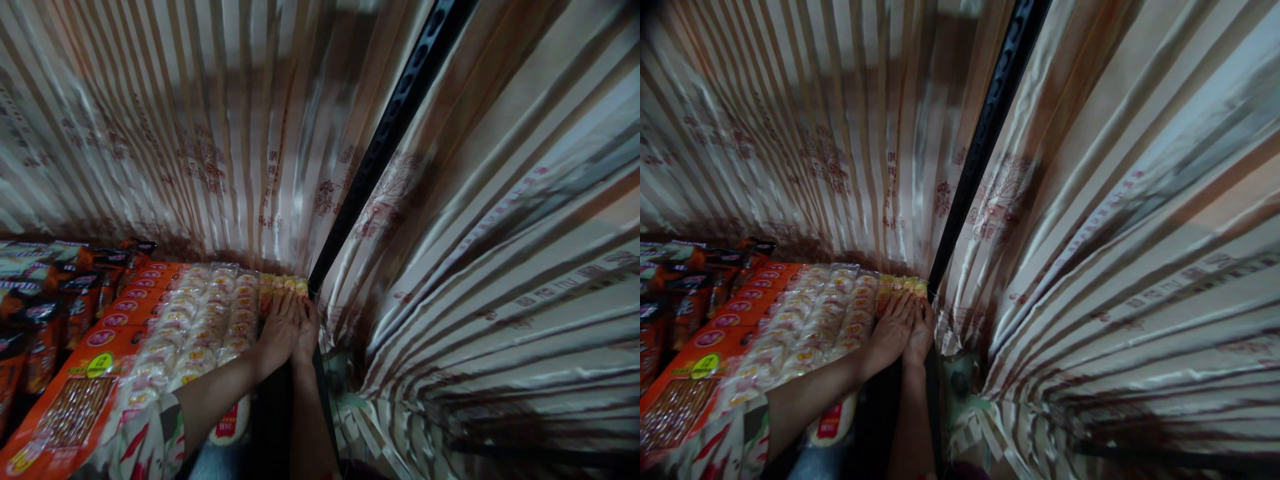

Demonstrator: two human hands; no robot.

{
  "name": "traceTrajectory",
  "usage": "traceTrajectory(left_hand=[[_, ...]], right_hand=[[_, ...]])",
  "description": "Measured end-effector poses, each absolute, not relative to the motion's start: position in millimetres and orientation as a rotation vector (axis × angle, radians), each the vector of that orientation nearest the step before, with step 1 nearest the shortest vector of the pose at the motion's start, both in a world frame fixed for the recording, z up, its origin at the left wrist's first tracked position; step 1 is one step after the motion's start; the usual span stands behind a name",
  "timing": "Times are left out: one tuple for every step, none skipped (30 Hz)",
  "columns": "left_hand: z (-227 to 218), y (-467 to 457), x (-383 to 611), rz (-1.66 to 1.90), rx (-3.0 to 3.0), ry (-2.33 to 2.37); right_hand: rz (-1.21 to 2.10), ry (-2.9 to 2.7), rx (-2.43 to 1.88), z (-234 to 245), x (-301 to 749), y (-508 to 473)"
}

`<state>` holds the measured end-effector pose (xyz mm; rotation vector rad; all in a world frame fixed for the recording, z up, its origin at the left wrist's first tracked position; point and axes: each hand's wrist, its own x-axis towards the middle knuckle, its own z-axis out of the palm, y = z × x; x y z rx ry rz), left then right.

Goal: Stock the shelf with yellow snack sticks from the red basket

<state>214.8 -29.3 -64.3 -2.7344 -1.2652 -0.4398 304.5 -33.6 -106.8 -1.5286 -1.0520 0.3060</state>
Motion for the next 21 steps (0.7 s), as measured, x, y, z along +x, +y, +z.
traceTrajectory(left_hand=[[-63.7,-35.3,213.0,-0.456,-2.753,-1.269],[-62.4,-41.7,210.7,-0.481,-2.779,-1.259],[-60.3,-48.8,207.9,-0.514,-2.817,-1.232],[-57.5,-56.5,204.5,-0.555,-2.86,-1.199],[-54.0,-64.9,200.5,-0.594,-2.9,-1.169],[-49.9,-73.8,196.1,-0.639,-2.929,-1.143],[-45.4,-83.3,191.3,-0.66,-2.935,-1.127],[-40.8,-93.1,186.2,-0.677,-2.932,-1.127],[-36.6,-103.2,180.7,-0.689,-2.934,-1.121],[-33.2,-113.4,174.9,-0.715,-2.93,-1.119],[-31.2,-123.5,168.9,-0.755,-2.95,-1.109],[-31.0,-133.3,162.5,-0.796,-2.957,-1.095],[-33.0,-142.9,155.6,-0.824,-2.945,-1.123],[-37.3,-152.1,148.3,-0.85,-2.919,-1.182],[-43.8,-160.8,140.3,-0.897,-2.893,-1.219],[-52.1,-169.0,131.6,-0.974,-2.858,-1.245],[-61.7,-176.5,122.3,-0.999,-2.868,-1.263],[-72.0,-183.2,112.5,-1.037,-2.872,-1.256],[-82.3,-189.0,102.4,-1.057,-2.873,-1.257],[-91.9,-193.7,92.5,-1.059,-2.878,-1.25],[-100.2,-197.6,83.1,-1.069,-2.88,-1.219]], right_hand=[[0.312,-1.063,-1.517,-108.0,305.4,-33.4],[0.323,-1.07,-1.507,-109.2,306.3,-33.1],[0.335,-1.074,-1.499,-110.3,307.0,-32.7],[0.343,-1.08,-1.497,-111.4,307.5,-32.4],[0.347,-1.083,-1.499,-112.3,307.7,-32.1],[0.35,-1.082,-1.5,-113.1,307.6,-31.9],[0.338,-1.079,-1.511,-113.8,307.2,-31.9],[0.312,-1.081,-1.529,-114.3,306.5,-32.1],[0.28,-1.082,-1.55,-114.6,305.6,-32.5],[0.239,-1.094,-1.574,-114.7,304.7,-33.0],[0.187,-1.118,-1.603,-114.6,303.6,-33.8],[0.127,-1.152,-1.633,-114.4,302.6,-34.7],[0.066,-1.194,-1.658,-114.0,301.6,-35.8],[0.011,-1.237,-1.676,-113.5,300.6,-36.8],[-0.049,-1.276,-1.697,-113.0,299.6,-37.7],[-0.099,-1.308,-1.714,-112.3,298.7,-38.5],[-0.132,-1.327,-1.73,-111.6,297.7,-38.9],[-0.152,-1.339,-1.75,-110.9,296.8,-39.1],[-0.163,-1.348,-1.776,-110.2,295.9,-38.9],[-0.166,-1.356,-1.805,-109.4,295.2,-38.4],[-0.163,-1.363,-1.835,-108.6,294.6,-37.8]])
